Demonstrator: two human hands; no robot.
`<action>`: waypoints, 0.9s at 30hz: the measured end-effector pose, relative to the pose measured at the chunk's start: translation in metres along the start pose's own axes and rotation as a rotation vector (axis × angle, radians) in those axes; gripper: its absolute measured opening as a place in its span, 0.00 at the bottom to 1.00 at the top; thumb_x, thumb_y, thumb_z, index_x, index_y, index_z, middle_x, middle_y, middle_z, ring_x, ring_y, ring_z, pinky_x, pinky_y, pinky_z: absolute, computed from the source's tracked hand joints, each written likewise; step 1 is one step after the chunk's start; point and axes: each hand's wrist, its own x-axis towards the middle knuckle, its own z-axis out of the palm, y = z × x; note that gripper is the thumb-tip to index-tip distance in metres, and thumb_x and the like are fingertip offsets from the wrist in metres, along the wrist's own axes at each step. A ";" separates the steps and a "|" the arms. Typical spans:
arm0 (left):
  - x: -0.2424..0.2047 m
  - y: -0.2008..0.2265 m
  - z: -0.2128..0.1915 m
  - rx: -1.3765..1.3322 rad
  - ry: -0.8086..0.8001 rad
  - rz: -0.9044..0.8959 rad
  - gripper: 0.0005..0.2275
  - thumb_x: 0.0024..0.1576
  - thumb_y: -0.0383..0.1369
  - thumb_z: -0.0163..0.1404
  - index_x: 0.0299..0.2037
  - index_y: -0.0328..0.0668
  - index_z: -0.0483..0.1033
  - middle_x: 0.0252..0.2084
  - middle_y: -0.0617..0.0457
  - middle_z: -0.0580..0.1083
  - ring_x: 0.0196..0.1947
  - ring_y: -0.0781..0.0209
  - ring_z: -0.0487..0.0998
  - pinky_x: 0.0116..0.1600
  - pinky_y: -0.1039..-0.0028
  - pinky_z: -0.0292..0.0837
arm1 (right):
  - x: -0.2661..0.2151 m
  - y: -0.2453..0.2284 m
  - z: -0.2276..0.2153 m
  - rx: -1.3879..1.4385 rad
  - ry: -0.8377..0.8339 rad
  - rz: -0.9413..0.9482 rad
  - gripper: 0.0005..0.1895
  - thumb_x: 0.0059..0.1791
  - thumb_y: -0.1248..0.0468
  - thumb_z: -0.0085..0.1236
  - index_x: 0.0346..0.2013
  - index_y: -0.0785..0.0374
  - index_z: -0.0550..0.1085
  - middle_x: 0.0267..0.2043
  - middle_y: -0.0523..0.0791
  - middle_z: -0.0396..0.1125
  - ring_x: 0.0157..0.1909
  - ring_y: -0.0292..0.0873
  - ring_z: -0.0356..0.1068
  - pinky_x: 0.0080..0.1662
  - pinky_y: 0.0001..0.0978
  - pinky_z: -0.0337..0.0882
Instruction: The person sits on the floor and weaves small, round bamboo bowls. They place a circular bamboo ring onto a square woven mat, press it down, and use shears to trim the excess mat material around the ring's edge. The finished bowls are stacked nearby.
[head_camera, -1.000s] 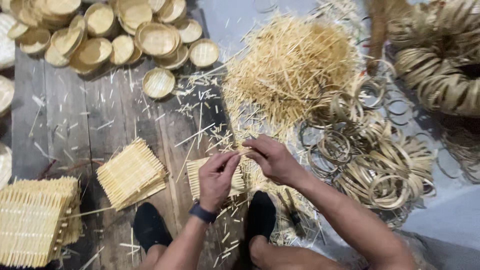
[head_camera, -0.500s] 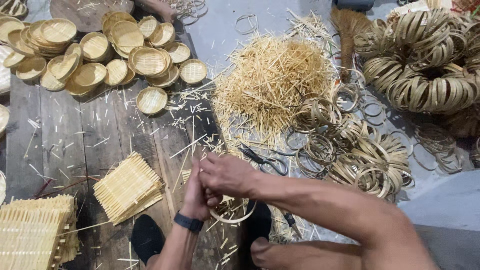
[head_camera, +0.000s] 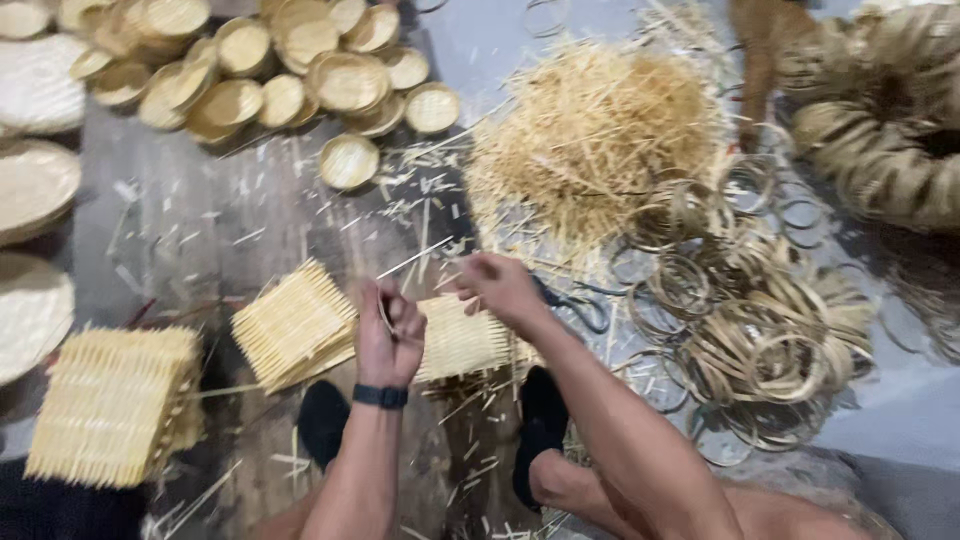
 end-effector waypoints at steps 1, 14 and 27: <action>0.000 0.004 -0.005 -0.042 0.041 -0.014 0.16 0.65 0.50 0.48 0.34 0.47 0.72 0.21 0.63 0.64 0.20 0.71 0.63 0.26 0.80 0.59 | -0.005 0.006 -0.006 0.189 -0.079 0.044 0.21 0.51 0.53 0.52 0.48 0.69 0.74 0.38 0.45 0.76 0.37 0.42 0.76 0.39 0.35 0.78; 0.007 0.003 -0.016 0.330 0.270 -0.323 0.08 0.59 0.35 0.54 0.29 0.44 0.73 0.18 0.62 0.66 0.14 0.74 0.59 0.18 0.82 0.49 | -0.012 0.060 -0.018 0.657 -0.284 0.235 0.23 0.54 0.49 0.55 0.25 0.65 0.76 0.16 0.36 0.55 0.18 0.32 0.52 0.23 0.26 0.54; 0.000 0.000 -0.013 0.316 0.326 -0.323 0.13 0.61 0.38 0.55 0.29 0.38 0.75 0.16 0.63 0.58 0.14 0.74 0.55 0.19 0.82 0.47 | -0.020 0.066 0.002 0.858 -0.147 0.201 0.24 0.53 0.50 0.57 0.18 0.60 0.67 0.16 0.39 0.52 0.20 0.34 0.49 0.24 0.26 0.51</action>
